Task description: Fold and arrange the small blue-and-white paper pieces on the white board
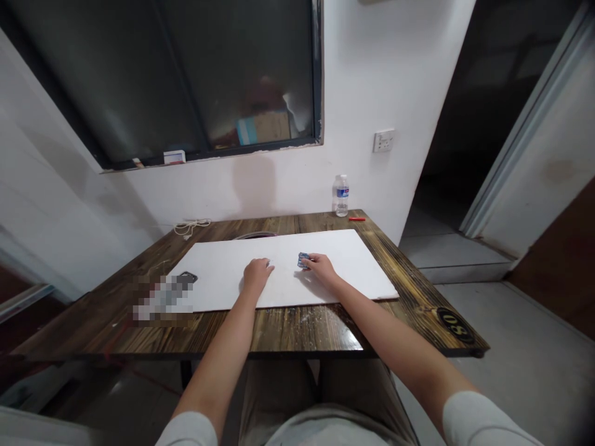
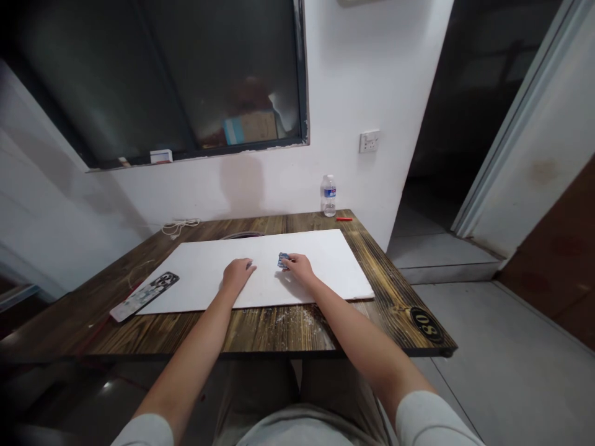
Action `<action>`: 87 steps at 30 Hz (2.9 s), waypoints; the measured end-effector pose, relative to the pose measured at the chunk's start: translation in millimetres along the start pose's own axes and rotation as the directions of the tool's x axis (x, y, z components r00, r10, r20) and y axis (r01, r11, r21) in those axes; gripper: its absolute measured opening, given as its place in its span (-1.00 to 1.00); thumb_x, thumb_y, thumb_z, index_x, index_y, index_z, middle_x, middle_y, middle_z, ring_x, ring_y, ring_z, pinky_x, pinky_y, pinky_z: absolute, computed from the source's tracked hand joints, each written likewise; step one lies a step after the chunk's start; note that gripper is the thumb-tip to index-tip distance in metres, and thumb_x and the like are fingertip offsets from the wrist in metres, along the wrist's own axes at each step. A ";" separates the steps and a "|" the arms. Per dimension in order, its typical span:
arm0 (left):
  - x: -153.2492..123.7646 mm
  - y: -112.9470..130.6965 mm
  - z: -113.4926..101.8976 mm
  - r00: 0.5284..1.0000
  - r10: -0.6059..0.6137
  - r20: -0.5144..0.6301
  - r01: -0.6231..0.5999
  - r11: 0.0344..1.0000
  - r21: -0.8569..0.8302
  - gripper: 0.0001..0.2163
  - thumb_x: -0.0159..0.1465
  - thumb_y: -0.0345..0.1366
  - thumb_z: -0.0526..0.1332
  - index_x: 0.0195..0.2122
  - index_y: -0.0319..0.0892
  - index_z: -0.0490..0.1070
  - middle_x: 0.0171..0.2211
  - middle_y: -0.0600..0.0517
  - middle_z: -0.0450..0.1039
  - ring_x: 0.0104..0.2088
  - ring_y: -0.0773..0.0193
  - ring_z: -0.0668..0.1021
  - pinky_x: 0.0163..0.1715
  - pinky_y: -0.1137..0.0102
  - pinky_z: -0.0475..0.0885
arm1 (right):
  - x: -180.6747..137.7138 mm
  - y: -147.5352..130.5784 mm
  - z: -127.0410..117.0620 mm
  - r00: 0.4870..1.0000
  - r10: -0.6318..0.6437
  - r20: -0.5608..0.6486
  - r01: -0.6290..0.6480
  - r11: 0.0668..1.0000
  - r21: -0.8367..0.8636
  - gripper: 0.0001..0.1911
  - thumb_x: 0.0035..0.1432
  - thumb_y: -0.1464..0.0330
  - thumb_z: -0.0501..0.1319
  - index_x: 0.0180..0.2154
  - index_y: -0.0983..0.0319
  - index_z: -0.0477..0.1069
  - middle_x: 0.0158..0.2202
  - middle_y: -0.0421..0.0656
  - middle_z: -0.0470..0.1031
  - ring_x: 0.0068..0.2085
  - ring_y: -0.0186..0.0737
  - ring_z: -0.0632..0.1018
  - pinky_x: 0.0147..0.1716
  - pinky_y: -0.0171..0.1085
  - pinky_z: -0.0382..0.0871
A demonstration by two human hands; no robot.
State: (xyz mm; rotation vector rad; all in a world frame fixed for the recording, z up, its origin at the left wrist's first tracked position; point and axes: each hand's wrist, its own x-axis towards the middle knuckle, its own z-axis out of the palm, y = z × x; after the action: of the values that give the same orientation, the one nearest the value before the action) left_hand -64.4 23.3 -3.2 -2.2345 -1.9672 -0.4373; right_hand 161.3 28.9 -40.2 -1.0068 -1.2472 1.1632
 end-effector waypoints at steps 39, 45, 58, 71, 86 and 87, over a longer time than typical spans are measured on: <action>3.8 24.1 23.7 0.987 -0.156 0.042 0.109 0.447 -0.888 -0.84 0.00 -0.36 0.21 -0.39 -0.20 0.54 -0.41 -0.01 0.58 -0.39 0.24 0.58 -0.33 0.36 0.49 | 6.5 12.9 -0.5 0.999 -0.039 0.033 0.042 0.994 -0.105 -0.86 0.01 0.33 0.30 -0.40 0.28 0.55 -0.52 -0.14 0.55 -0.50 -0.26 0.52 -0.44 -0.30 0.39; 1.5 30.9 17.8 0.982 -0.157 0.108 0.141 0.218 -0.966 -0.72 -0.07 -0.25 0.36 -0.31 -0.22 0.56 -0.33 -0.08 0.60 -0.34 0.21 0.58 -0.42 0.41 0.48 | 2.4 5.4 -0.7 0.998 -0.040 0.046 0.047 0.985 -0.164 -0.86 0.02 0.34 0.29 -0.39 0.29 0.56 -0.53 -0.14 0.55 -0.49 -0.27 0.51 -0.43 -0.32 0.36; -6.3 44.4 13.2 0.995 -0.064 0.075 0.091 0.325 -0.941 -0.54 -0.15 -0.09 0.46 -0.26 -0.25 0.53 -0.50 0.04 0.50 -0.45 0.29 0.52 -0.41 0.40 0.42 | -3.1 4.5 3.1 0.979 -0.081 0.185 0.106 0.986 -0.129 -0.67 -0.04 0.11 0.29 -0.41 0.26 0.58 -0.57 -0.20 0.50 -0.50 -0.29 0.43 -0.46 -0.33 0.24; -5.7 42.5 13.5 0.998 -0.036 0.043 0.055 0.504 -0.862 -0.64 -0.03 -0.11 0.41 -0.26 -0.21 0.52 -0.37 -0.02 0.56 -0.36 0.20 0.56 -0.39 0.36 0.46 | -9.7 -6.2 1.8 0.971 -0.046 0.236 0.054 0.998 -0.030 -0.64 -0.11 0.08 0.35 -0.47 0.28 0.54 -0.56 -0.22 0.47 -0.47 -0.32 0.41 -0.41 -0.33 0.25; -1.2 3.1 16.6 0.999 -0.012 -0.051 0.002 0.982 -0.189 -0.81 0.26 -0.29 0.21 -0.11 -0.11 0.51 -0.03 -0.10 0.53 0.04 0.05 0.45 0.04 0.21 0.28 | -1.6 4.1 0.9 0.994 -0.005 0.112 0.003 1.000 0.020 -0.55 -0.20 0.03 0.41 -0.44 0.29 0.56 -0.55 -0.14 0.49 -0.51 -0.33 0.39 -0.50 -0.29 0.31; -1.3 3.5 15.3 0.999 0.011 -0.049 -0.020 0.982 -0.186 -0.82 0.26 -0.29 0.21 -0.15 -0.12 0.53 -0.08 -0.10 0.55 0.00 0.06 0.47 0.01 0.23 0.29 | -1.2 4.9 1.2 0.993 -0.007 0.115 0.005 1.000 0.021 -0.55 -0.19 0.03 0.41 -0.43 0.29 0.56 -0.54 -0.14 0.49 -0.51 -0.33 0.39 -0.50 -0.29 0.30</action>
State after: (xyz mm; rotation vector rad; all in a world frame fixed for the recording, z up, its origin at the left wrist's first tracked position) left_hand -59.1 26.0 -17.8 -2.3212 -1.9580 -0.6929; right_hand 159.6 28.4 -45.1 -0.9312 -1.3253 1.2412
